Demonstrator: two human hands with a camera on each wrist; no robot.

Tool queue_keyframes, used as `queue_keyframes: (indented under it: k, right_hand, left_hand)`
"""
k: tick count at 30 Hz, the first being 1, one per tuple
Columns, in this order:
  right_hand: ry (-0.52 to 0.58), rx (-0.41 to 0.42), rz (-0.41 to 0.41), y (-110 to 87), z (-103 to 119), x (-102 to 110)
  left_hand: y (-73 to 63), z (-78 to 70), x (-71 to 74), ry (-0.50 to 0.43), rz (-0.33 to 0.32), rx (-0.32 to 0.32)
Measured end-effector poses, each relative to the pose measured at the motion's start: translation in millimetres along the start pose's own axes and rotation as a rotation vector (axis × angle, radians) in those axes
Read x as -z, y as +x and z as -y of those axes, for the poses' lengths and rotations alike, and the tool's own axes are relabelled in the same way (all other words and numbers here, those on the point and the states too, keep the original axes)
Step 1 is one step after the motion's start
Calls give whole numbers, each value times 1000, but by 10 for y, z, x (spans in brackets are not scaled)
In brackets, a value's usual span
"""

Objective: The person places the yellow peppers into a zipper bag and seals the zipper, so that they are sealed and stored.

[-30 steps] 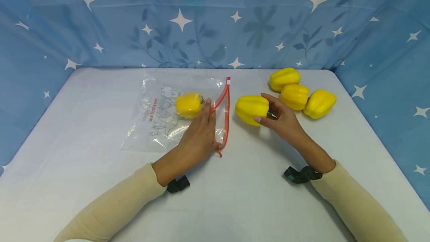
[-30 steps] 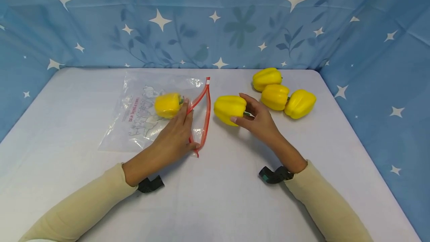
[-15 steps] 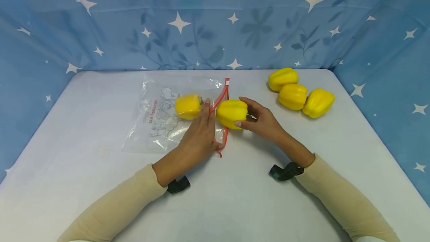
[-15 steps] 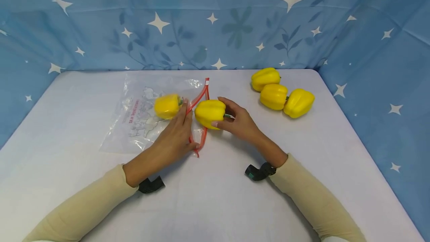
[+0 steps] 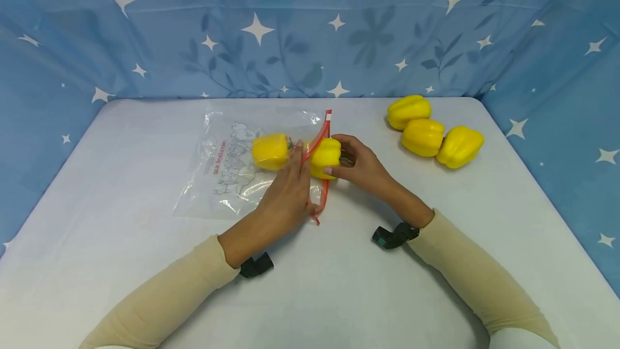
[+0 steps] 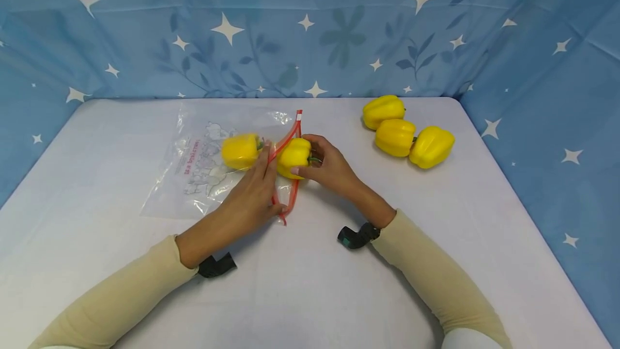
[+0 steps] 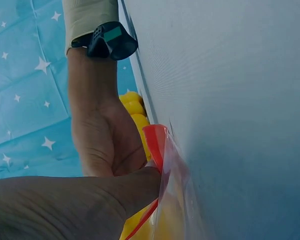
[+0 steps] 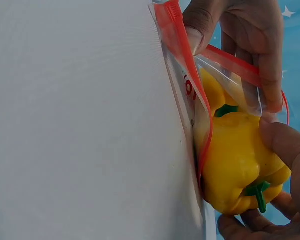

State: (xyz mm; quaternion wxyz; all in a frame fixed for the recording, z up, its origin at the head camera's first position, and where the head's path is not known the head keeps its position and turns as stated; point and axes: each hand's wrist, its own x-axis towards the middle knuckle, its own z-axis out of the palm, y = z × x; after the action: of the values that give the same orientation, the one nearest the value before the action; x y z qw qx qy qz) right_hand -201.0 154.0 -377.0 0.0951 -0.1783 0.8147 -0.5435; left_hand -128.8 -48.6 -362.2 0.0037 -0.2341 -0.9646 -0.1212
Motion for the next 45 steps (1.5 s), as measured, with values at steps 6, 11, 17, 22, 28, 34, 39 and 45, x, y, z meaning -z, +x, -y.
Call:
queue_keyframes:
  k: [6,11,17,22,28,34,39,45]
  right_hand:
    - [-128,26,-23,27,19,-40]
    - [-94,29,-4,37,32,-68]
    - [-32,-2,32,21,59,-78]
    - [1,-56,34,-47,82,-26]
    - [192,-86,-54,-147,106,81]
    - [395,-69,-13,-214,76,77]
    - [418,-51,19,-215,66,23]
    - [318,-74,20,-192,100,-32]
  left_hand:
    - [-1,4,-2,30,-11,-20]
    - [1,7,0,16,-15,-22]
    - [-13,20,-6,-1,-22,-12]
    - [-9,1,-5,-14,-15,-3]
    - [-4,-12,7,2,-9,12]
    - [-13,-11,2,12,-5,15]
    - [-14,-15,4,11,1,12]
    - [-9,-24,5,23,5,10]
